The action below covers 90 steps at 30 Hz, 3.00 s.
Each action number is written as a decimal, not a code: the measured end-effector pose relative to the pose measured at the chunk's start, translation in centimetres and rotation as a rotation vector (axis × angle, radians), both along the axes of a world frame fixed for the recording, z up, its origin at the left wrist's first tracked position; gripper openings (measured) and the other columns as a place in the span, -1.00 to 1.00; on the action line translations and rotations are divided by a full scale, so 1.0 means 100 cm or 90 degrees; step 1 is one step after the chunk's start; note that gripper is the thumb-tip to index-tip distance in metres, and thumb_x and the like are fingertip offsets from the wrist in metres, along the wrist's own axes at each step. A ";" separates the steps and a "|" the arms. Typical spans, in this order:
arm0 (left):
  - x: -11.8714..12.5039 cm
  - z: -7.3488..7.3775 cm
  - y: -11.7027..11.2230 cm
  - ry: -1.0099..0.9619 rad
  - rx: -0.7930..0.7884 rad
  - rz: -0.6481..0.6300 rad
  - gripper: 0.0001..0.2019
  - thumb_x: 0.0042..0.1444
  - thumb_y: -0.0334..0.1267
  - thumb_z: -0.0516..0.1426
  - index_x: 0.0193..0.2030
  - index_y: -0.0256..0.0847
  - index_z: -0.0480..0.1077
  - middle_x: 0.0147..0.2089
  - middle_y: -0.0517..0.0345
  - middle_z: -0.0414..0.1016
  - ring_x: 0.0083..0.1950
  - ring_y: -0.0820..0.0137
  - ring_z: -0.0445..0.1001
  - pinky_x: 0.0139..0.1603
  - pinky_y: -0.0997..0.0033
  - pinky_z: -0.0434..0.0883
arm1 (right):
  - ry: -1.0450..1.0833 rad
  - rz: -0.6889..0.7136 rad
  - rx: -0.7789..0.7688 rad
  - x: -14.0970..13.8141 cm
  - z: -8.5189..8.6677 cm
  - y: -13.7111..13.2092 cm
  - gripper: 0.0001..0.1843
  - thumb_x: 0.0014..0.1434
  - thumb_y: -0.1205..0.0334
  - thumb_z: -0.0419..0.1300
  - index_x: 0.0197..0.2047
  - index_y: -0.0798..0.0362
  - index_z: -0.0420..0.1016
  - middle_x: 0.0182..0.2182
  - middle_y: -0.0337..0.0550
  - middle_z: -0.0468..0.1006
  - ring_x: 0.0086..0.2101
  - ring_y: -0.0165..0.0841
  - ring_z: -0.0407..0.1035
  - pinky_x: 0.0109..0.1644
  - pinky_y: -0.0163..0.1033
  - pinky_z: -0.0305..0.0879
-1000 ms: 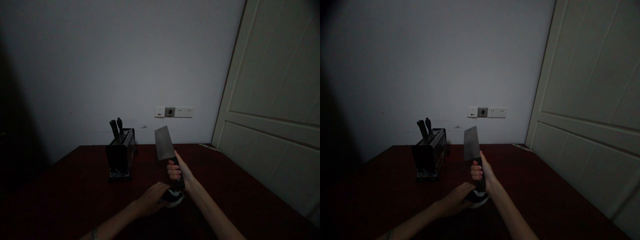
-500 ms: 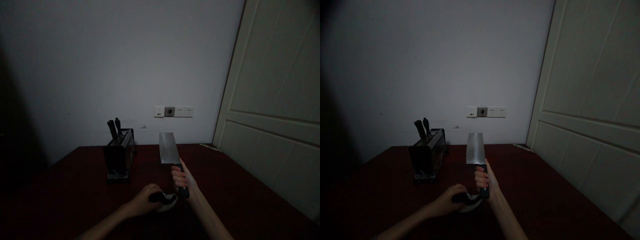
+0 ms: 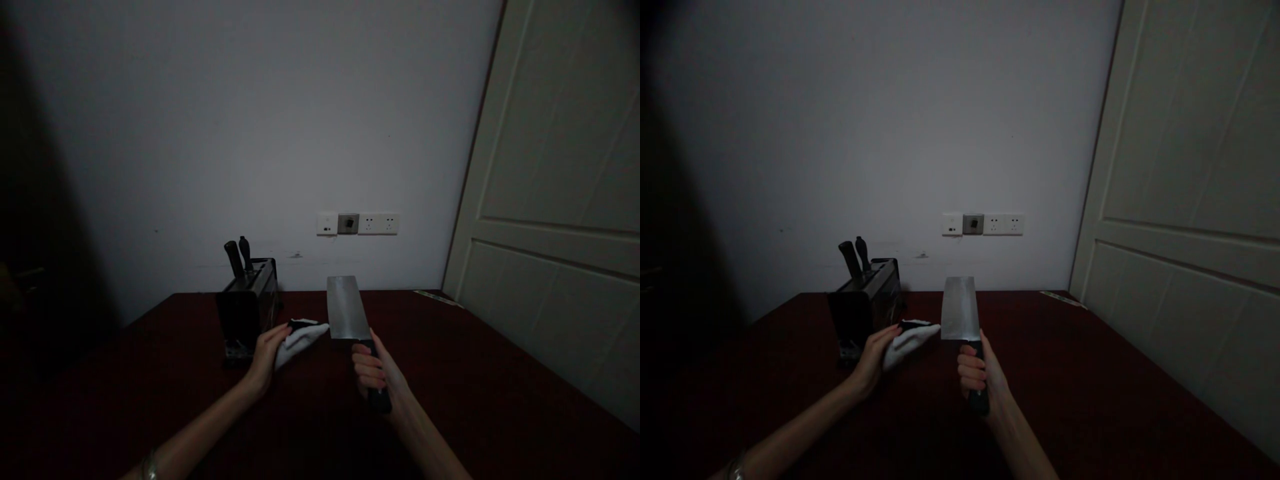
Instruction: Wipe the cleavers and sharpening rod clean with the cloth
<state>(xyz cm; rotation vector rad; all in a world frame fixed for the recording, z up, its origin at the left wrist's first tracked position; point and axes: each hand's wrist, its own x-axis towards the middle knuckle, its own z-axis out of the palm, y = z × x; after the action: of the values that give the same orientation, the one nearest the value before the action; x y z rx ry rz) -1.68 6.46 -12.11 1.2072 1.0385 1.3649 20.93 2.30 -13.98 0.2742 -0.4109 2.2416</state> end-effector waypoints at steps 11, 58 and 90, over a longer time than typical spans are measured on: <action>-0.003 0.036 0.010 0.047 0.031 -0.086 -0.67 -0.09 -0.18 0.19 -0.18 -0.29 0.50 -0.12 0.01 0.53 -0.04 0.23 0.43 0.00 0.32 0.27 | -0.038 -0.006 -0.001 0.000 0.001 0.002 -0.59 0.21 -0.02 -0.04 -0.55 0.08 0.13 -0.77 -0.49 0.10 -0.78 -0.64 -0.08 -0.76 -0.58 -0.12; 0.086 0.069 0.046 0.854 0.701 -0.151 -0.47 0.25 -0.11 -0.18 0.29 -0.32 -0.11 0.35 -0.14 -0.14 0.35 0.22 -0.20 0.28 0.12 -0.08 | -0.146 0.034 0.116 -0.002 0.004 -0.004 -0.56 0.10 -0.12 0.06 -0.57 0.05 0.15 -0.79 -0.50 0.10 -0.81 -0.60 -0.25 -0.81 -0.48 -0.18; 0.089 0.064 -0.001 0.968 0.739 -0.307 -0.44 0.25 -0.06 -0.20 0.31 -0.29 -0.18 0.37 -0.08 -0.31 0.36 0.24 -0.33 0.31 0.19 -0.13 | -0.088 0.121 0.024 -0.004 -0.035 -0.010 -0.44 0.13 -0.26 -0.15 -0.54 0.07 0.20 -0.80 -0.50 0.05 -0.81 -0.62 -0.18 -0.76 -0.48 -0.10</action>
<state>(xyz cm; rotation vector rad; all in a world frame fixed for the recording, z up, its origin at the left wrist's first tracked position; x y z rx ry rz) 7.21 6.41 -5.69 3.3303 0.6136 0.3406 20.57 1.26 -17.44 0.1851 -0.5190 2.4491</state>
